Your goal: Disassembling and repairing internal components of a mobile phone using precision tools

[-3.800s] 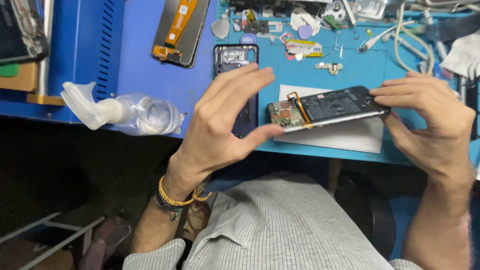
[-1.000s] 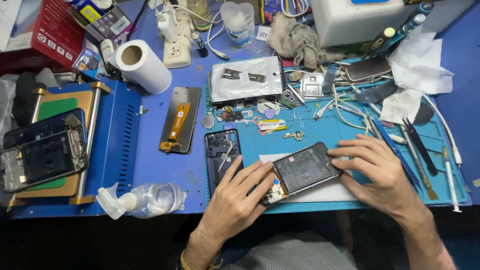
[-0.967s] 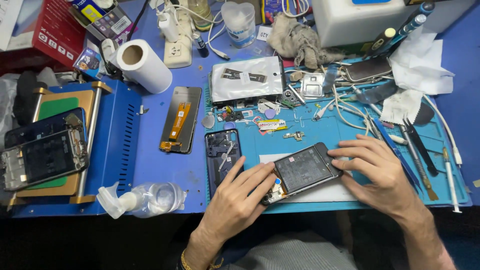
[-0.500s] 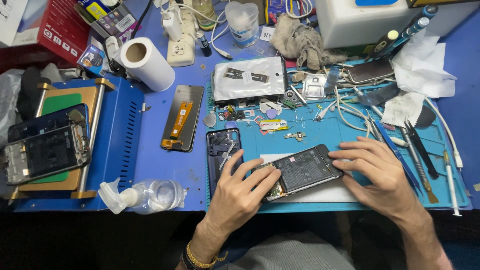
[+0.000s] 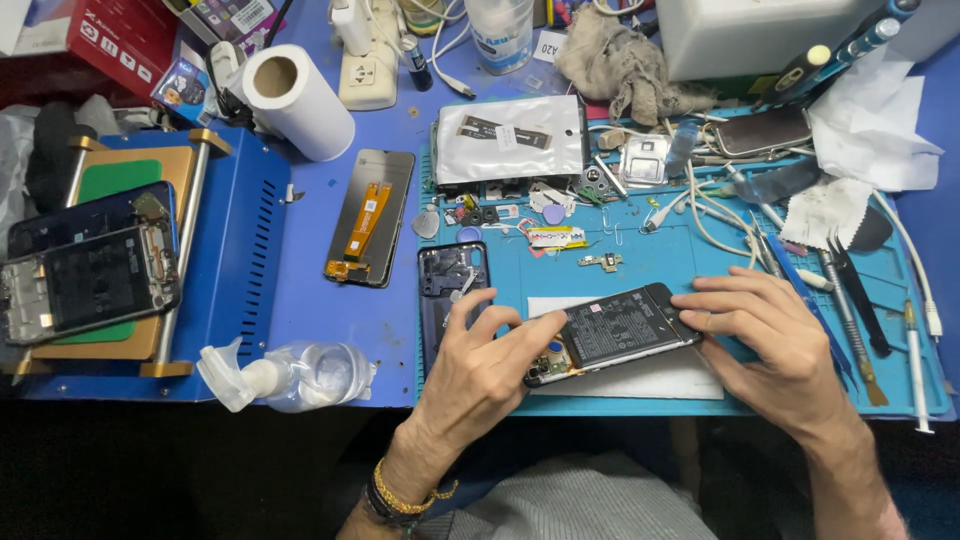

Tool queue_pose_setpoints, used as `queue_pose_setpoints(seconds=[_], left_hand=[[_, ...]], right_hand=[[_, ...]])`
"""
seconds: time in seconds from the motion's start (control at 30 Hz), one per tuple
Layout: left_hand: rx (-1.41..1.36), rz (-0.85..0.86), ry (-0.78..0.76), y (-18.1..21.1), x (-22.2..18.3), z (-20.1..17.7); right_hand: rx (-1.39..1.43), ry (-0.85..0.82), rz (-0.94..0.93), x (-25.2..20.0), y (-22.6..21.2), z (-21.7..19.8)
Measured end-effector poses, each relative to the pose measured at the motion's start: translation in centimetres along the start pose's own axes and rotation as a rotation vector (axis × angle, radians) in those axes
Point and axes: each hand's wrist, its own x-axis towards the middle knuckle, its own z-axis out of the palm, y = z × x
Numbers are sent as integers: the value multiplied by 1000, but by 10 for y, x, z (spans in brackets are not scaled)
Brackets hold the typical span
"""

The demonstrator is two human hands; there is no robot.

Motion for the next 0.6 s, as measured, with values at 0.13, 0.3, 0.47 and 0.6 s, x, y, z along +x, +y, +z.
queue_pose_setpoints(seconds=[0.13,0.3,0.47,0.6], left_hand=[[5,-4,-11,-5,-2,5],[23,-53,-29,-9,2,6],[21,-121,-27,-14,16,7],[-10,-148,-58,-16,22,4]], right_hand=[[-5,-5,-16,2,1,0],[-130,17,-40,12,-1,0],[-191,27,-13,25,-1,-2],[-248,17,36,25,5,-8]])
